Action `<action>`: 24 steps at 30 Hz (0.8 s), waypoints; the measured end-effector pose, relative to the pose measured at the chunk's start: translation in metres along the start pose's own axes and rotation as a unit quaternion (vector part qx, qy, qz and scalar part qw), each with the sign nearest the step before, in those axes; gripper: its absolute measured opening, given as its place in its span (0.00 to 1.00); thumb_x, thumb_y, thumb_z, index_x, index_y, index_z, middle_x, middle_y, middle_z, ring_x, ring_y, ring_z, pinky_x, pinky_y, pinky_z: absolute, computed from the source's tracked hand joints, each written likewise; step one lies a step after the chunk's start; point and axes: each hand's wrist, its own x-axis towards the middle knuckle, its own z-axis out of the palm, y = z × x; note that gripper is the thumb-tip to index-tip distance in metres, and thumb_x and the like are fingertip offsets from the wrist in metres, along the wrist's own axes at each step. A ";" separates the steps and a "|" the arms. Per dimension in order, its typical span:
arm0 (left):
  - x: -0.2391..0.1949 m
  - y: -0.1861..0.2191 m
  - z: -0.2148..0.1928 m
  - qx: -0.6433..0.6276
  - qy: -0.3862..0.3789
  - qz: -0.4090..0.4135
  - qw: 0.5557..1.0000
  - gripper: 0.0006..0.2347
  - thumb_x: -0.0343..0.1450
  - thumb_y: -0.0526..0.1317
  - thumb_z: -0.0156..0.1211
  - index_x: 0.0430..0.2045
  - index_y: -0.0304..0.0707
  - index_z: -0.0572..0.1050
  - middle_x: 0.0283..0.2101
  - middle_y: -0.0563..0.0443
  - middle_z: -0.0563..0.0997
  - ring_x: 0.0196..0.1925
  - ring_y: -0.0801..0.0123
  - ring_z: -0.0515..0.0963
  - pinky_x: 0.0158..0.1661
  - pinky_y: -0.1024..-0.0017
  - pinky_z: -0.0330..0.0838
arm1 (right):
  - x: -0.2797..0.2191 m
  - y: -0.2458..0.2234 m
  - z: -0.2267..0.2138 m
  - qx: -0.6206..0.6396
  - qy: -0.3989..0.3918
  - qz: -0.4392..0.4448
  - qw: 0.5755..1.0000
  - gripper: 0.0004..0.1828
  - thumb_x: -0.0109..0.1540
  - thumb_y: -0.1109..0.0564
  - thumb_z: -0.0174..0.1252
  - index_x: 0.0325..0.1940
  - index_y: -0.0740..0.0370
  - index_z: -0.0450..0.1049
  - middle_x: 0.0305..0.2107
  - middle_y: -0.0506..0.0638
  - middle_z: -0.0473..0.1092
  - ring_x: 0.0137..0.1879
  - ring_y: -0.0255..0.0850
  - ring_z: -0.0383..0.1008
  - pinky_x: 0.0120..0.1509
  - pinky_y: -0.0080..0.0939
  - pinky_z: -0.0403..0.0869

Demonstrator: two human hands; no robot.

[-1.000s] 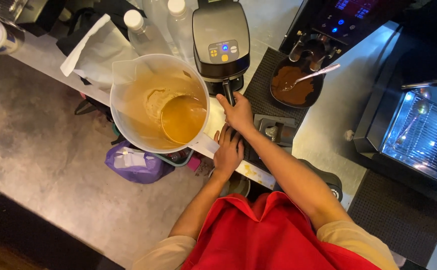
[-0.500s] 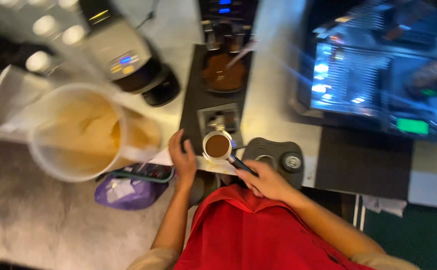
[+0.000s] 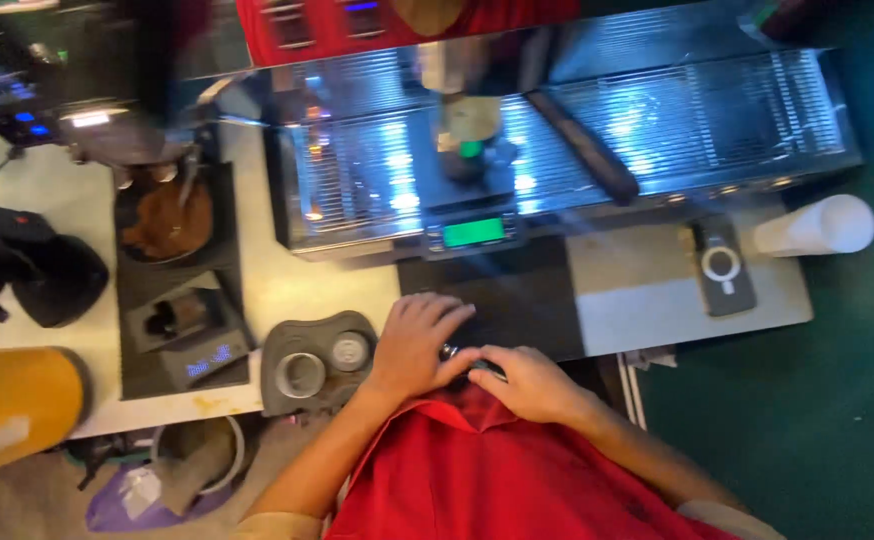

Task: Preparing espresso by grinding beans, weighing grounds, tamping, and brewing using a professional machine.

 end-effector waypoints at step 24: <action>-0.050 0.023 0.127 -0.101 0.150 -0.356 0.917 0.10 0.74 0.45 0.59 0.20 0.53 0.76 0.23 0.56 0.76 0.33 0.58 0.80 0.40 0.62 0.73 | 0.022 0.139 -0.028 -0.039 0.112 -0.053 0.992 0.23 0.70 0.44 0.56 0.66 0.54 0.74 0.57 0.54 0.76 0.65 0.50 0.75 0.70 0.53 0.71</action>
